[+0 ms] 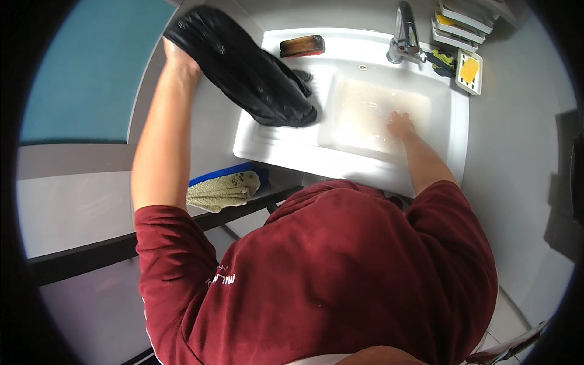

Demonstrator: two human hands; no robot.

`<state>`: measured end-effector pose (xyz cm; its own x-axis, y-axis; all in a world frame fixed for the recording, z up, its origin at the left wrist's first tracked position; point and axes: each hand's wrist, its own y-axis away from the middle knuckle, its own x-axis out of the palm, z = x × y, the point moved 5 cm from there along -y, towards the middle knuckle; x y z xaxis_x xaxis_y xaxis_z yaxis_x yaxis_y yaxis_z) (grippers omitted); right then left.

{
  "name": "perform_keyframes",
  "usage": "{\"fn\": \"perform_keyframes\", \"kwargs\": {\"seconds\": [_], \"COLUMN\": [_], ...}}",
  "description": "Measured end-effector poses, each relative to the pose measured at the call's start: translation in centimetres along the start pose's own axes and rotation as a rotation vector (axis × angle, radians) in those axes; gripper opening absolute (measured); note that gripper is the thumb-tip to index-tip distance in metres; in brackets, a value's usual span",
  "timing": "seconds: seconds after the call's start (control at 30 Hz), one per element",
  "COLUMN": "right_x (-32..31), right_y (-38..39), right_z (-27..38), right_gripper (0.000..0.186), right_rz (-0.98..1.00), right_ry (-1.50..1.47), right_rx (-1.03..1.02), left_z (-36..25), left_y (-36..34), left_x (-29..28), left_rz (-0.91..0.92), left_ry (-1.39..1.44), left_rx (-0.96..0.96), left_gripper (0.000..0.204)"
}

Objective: The person hand washes a black garment in a white utility sink. They rub the fabric, rinse it under running water, wring it out, and repeat the process until the garment is clean.

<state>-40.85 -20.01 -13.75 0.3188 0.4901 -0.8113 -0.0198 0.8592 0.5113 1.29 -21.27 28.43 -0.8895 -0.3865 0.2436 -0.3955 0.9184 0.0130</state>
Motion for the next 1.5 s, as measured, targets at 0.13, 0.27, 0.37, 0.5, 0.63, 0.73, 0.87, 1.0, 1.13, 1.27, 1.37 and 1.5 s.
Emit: {"fn": "perform_keyframes", "kwargs": {"seconds": [0.13,0.27,0.37,0.5,0.63,0.73,0.87,1.0,1.13,1.27,1.37,1.5], "right_x": [-0.1,1.4,3.8,4.9,4.5,1.7,-5.2,-12.5,-14.1,-13.3,-12.4,-11.4], "right_y": [-1.1,-2.5,-5.9,-7.3,-8.1,-8.1,-3.1,8.9,12.9,10.3,6.3,8.6], "right_z": [1.5,1.2,-2.0,-1.4,0.0,0.9,11.0,25.0,32.1,33.8,33.9,33.5], "right_gripper": [0.042,0.035,0.033,0.029,0.027,0.028,0.035,0.104,0.131,0.093,0.036,0.022], "right_rz": [0.009,-0.132,-0.235,-0.228,-0.164,-0.131,-0.366,-0.116,-0.225,-0.337,-0.374,0.587], "right_ry": [0.103,0.179,0.048,0.382,0.278,0.217,-0.293,-0.806,-0.732,-0.889,-0.807,-0.816], "right_rx": [-0.058,-0.158,-0.165,-0.410,-0.297,-0.202,-0.562,-0.987,-0.924,-0.973,-1.223,-0.924], "left_z": [5.9,9.4,10.9,11.5,12.3,11.5,10.9,11.1,11.8,11.0,10.0,9.2], "left_y": [-0.9,0.7,0.8,1.9,2.5,2.4,3.0,4.1,5.7,5.9,5.6,5.7], "left_x": [-6.8,-11.0,-11.8,-12.5,-12.5,-9.4,-6.8,-1.0,4.4,4.1,3.7,1.6], "left_rz": [-0.056,-0.096,-0.088,-0.102,-0.150,-0.066,-0.241,-0.330,-0.487,-0.193,-0.017,0.143], "left_ry": [0.079,0.209,0.207,0.220,0.215,0.188,0.121,0.086,0.262,-0.307,-0.981,-0.409], "left_rx": [-0.111,-0.190,-0.250,-0.301,-0.317,-0.287,-0.243,-0.192,-0.155,0.248,0.494,0.107], "left_gripper": [0.043,0.040,0.039,0.036,0.036,0.034,0.034,0.035,0.037,0.050,0.044,0.079]}}
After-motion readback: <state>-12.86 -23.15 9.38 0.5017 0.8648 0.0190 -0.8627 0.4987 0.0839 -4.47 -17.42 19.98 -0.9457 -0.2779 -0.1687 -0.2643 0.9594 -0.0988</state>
